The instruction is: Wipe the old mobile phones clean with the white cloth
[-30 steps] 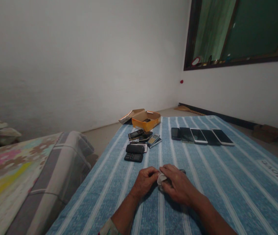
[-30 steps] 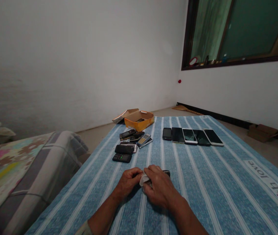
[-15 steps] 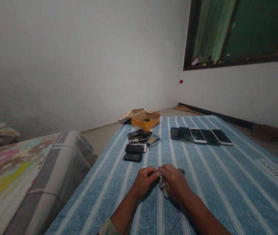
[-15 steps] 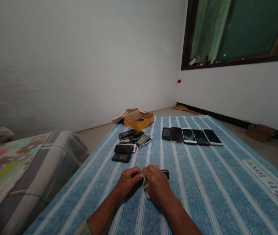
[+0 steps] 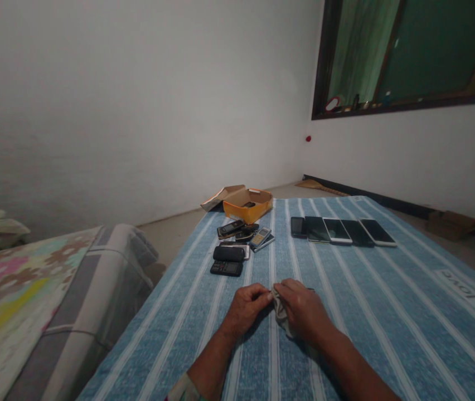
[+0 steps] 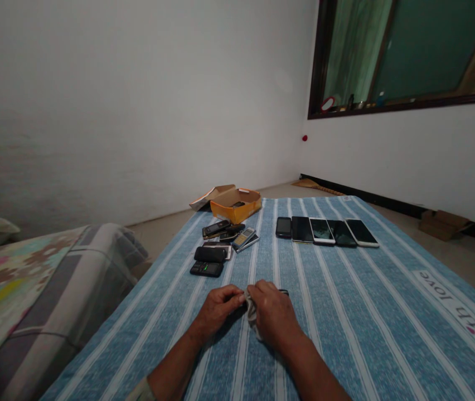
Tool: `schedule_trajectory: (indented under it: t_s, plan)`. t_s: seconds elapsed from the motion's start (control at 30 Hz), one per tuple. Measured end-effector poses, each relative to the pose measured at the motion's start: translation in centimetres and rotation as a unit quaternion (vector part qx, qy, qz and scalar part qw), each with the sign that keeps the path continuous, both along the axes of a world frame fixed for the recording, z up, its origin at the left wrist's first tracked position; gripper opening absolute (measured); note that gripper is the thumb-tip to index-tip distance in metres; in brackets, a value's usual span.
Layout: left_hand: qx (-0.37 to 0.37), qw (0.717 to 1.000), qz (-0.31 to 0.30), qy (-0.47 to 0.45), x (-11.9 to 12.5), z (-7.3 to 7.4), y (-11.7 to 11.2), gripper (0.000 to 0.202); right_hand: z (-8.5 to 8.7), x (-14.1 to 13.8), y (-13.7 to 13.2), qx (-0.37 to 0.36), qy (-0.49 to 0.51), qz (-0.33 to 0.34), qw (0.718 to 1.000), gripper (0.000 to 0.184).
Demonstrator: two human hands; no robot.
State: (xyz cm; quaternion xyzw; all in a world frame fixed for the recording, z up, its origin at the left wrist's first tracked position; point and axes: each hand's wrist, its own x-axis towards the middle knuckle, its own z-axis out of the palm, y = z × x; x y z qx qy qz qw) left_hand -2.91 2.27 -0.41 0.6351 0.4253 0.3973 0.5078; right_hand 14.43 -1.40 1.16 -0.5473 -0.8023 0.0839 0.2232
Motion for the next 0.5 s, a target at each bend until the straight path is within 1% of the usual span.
schedule_trajectory:
  t_s: [0.13,0.27,0.37,0.5]
  plan:
    - [0.006,1.0,0.003,0.01,0.1,0.2,-0.1,0.029,0.2,0.7,0.0,-0.012,0.008,0.008,1.0,0.028]
    - [0.01,1.0,0.003,0.013,0.1,0.4,-0.1,0.03,0.0,0.8,0.1,-0.01,0.011,0.011,1.0,0.028]
    - [0.009,1.0,0.004,0.006,0.1,0.3,0.0,0.03,-0.3,0.2,0.1,0.001,0.005,0.001,1.0,0.029]
    - [0.011,1.0,-0.004,-0.008,0.1,0.2,0.0,0.031,-0.6,-1.0,0.0,0.013,0.014,0.008,1.0,0.032]
